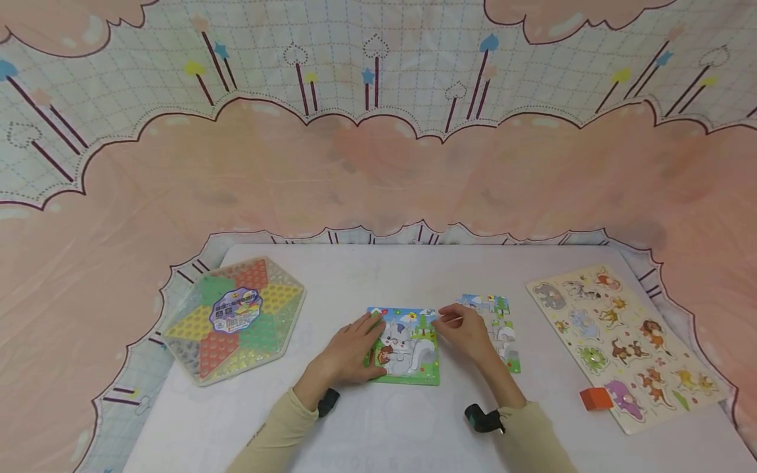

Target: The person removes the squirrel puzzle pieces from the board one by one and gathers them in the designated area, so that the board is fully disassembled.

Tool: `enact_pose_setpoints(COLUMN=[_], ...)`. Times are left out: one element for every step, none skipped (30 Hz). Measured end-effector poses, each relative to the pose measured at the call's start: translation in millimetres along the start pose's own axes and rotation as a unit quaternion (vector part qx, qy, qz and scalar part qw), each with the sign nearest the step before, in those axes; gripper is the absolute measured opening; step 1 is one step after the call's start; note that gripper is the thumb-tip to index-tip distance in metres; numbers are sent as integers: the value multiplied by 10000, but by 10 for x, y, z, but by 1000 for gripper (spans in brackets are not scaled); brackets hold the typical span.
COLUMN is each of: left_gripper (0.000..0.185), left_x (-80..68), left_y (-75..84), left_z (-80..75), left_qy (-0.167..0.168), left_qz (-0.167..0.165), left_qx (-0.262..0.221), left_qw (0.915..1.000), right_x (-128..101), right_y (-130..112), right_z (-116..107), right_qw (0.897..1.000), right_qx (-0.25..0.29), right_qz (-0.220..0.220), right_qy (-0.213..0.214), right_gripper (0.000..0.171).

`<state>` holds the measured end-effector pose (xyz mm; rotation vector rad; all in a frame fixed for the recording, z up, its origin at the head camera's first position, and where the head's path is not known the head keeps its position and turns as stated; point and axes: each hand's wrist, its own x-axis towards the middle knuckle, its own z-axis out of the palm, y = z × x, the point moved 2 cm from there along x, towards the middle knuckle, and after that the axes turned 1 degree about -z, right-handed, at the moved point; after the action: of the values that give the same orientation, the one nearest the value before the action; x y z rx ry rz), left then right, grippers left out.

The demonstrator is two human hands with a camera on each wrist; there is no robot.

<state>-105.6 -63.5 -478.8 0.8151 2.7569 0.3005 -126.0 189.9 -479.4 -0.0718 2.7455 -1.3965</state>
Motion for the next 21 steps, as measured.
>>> enact_pose_setpoints(left_gripper=[85,85,85,85,85,84,84,84,84,84,85,85,85,85,85,85,84,84,84,84,84], left_x=[-1,-1,-1,-1,0,0,-1,0,0,-1,-1,-2,-1,-1,-1,-2,-1,-2,-2,-3,-3], left_y=[0,-1,-1,-1,-1,0,0,0,0,1,1,1,0,-1,-2,-3,-3,-3,-3,-4,-4], left_z=[-3,-4,-3,-3,-1,-1,-1,1,0,-2,-4,-5,-4,-4,-4,-4,-4,-5,-6,-6,-4], left_qy=[-2,8,4,8,25,32,28,49,50,64,71,73,76,81,76,70,78,85,76,73,63], left_qz=[-9,-14,-21,-25,-22,-23,-25,-21,-21,-18,-16,-14,-14,-10,-8,-7,3,7,6,11,9], left_qx=[0,1,3,3,21,31,38,56,61,78,90,98,110,97,81,75,58,54,53,45,57], left_qw=[10000,10000,10000,10000,10000,10000,10000,10000,10000,9999,9999,9999,9999,9999,9999,9999,10000,9999,10000,10000,10000], right_x=[-3,-5,-9,-12,-15,-19,-21,-25,-29,-32,-36,-39,-43,-46,-48,-48,-47,-46,-44,-41,-39], right_y=[-11,-25,-39,-55,-73,-91,-108,-131,-152,-174,-194,-212,-228,-244,-258,-267,-274,-279,-282,-284,-284], right_z=[22,43,66,91,114,139,164,189,214,239,263,287,310,334,356,379,401,424,445,466,486], right_qw=[10000,10000,9999,9998,9997,9996,9994,9992,9988,9986,9980,9975,9969,9963,9957,9949,9938,9929,9918,9907,9891], right_qx=[-19,0,2,17,-8,-73,-141,-205,-297,-372,-472,-547,-618,-686,-752,-822,-918,-995,-1080,-1154,-1254], right_qz=[0,-29,-76,-94,-130,-159,-190,-224,-247,-235,-269,-278,-315,-330,-343,-363,-406,-417,-448,-455,-492], right_qy=[-41,-75,-122,-155,-189,-213,-243,-263,-287,-301,-326,-349,-376,-403,-430,-450,-472,-495,-523,-554,-589], right_gripper=[33,33,34,34,34,35,35,35,35,35,36,37,39,40,41,42,44,44,44,45,47])
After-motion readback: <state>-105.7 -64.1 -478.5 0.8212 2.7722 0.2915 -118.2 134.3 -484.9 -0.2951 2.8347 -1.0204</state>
